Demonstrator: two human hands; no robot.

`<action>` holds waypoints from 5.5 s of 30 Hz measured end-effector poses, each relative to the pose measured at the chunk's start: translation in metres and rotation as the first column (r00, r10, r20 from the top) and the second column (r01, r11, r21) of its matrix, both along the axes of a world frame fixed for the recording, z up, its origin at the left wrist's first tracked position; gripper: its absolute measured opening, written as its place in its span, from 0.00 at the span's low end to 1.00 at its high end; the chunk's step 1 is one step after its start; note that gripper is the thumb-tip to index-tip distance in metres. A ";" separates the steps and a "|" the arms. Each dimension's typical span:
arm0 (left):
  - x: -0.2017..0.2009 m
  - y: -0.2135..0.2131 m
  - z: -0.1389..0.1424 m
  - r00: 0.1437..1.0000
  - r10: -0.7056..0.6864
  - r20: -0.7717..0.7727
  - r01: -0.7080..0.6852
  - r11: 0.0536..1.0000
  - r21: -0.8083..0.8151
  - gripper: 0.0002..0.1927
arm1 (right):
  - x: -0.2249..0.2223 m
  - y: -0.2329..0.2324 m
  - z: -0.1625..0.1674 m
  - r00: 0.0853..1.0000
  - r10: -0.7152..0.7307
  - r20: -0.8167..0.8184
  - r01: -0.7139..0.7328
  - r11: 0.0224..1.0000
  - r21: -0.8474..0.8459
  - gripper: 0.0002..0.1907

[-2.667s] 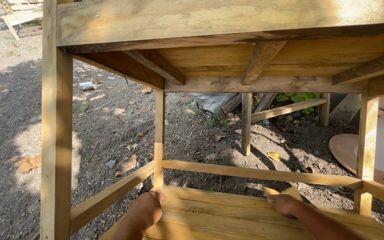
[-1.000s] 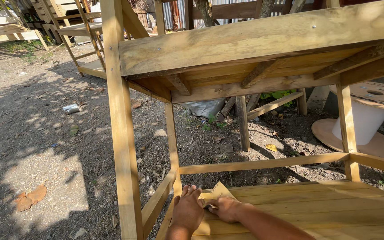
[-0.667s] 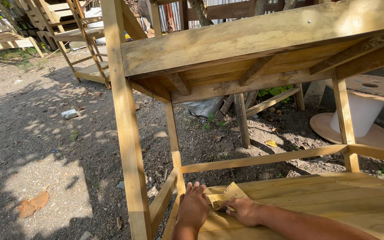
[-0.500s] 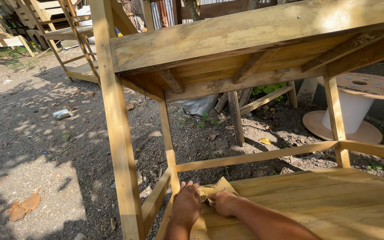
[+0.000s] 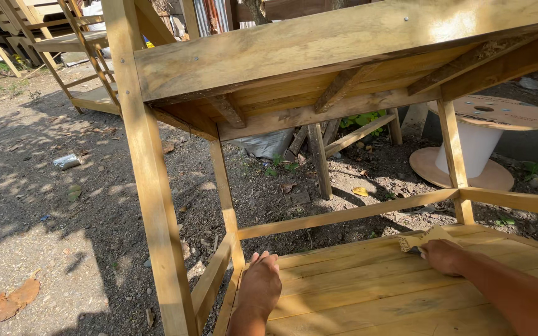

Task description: The person sands the wooden frame of a shelving unit using a sanding block. They smooth the lower shelf surface and vertical supports, moving the sanding block back and forth along the wood grain.

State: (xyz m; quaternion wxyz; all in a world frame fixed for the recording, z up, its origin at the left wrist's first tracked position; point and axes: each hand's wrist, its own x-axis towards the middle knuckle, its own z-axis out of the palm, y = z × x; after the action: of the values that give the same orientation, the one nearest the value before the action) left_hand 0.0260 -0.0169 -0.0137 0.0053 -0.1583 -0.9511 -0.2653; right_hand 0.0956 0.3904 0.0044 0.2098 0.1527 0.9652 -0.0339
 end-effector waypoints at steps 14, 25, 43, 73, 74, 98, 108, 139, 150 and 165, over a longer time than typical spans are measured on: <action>-0.029 0.000 -0.022 0.995 0.007 -0.098 -0.004 1.000 0.030 0.18 | -0.066 -0.156 -0.022 0.967 0.253 -0.007 -0.243 0.921 -0.303 0.25; -0.036 0.001 -0.019 0.993 0.056 -0.100 -0.044 0.992 0.120 0.18 | -0.028 0.073 -0.025 0.996 -0.082 0.016 0.083 0.992 -0.095 0.21; -0.029 -0.002 0.030 0.971 -0.109 -0.213 0.032 0.941 -0.336 0.12 | -0.065 -0.143 -0.018 0.899 0.437 -0.005 -0.374 0.763 -0.528 0.19; -0.053 -0.002 0.020 0.987 0.049 -0.153 -0.035 0.995 0.092 0.16 | -0.122 -0.261 -0.063 0.763 0.603 -0.230 -0.631 0.619 -0.468 0.20; -0.054 -0.003 0.021 0.991 0.050 -0.122 -0.041 0.996 0.077 0.18 | -0.131 -0.276 -0.059 0.776 0.618 -0.128 -0.607 0.675 -0.420 0.20; -0.051 -0.002 0.013 0.992 0.054 -0.117 -0.051 0.998 0.020 0.21 | -0.110 -0.308 -0.047 0.743 0.634 -0.212 -0.619 0.532 -0.577 0.20; -0.052 0.001 0.016 0.995 0.031 -0.094 -0.038 0.997 -0.070 0.22 | -0.120 -0.326 -0.040 0.732 0.626 -0.269 -0.635 0.483 -0.603 0.19; -0.047 0.003 0.021 1.000 0.010 -0.029 -0.012 0.995 -0.095 0.19 | -0.092 -0.302 -0.052 0.710 0.637 -0.301 -0.657 0.445 -0.609 0.18; -0.053 0.002 0.020 0.984 0.092 -0.150 -0.089 0.996 0.032 0.16 | -0.059 -0.226 -0.023 0.714 0.631 -0.302 -0.639 0.412 -0.649 0.21; -0.035 0.007 0.059 0.988 0.076 0.137 -0.092 0.989 0.113 0.37 | -0.077 -0.210 -0.041 0.767 0.597 -0.235 -0.599 0.535 -0.596 0.21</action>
State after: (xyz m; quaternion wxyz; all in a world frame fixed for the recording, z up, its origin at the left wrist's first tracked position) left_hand -0.0088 -0.0099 0.0458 -0.0371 -0.0995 -0.9377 -0.3309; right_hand 0.0186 0.1805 -0.0368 0.2460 -0.2671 0.8864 -0.2871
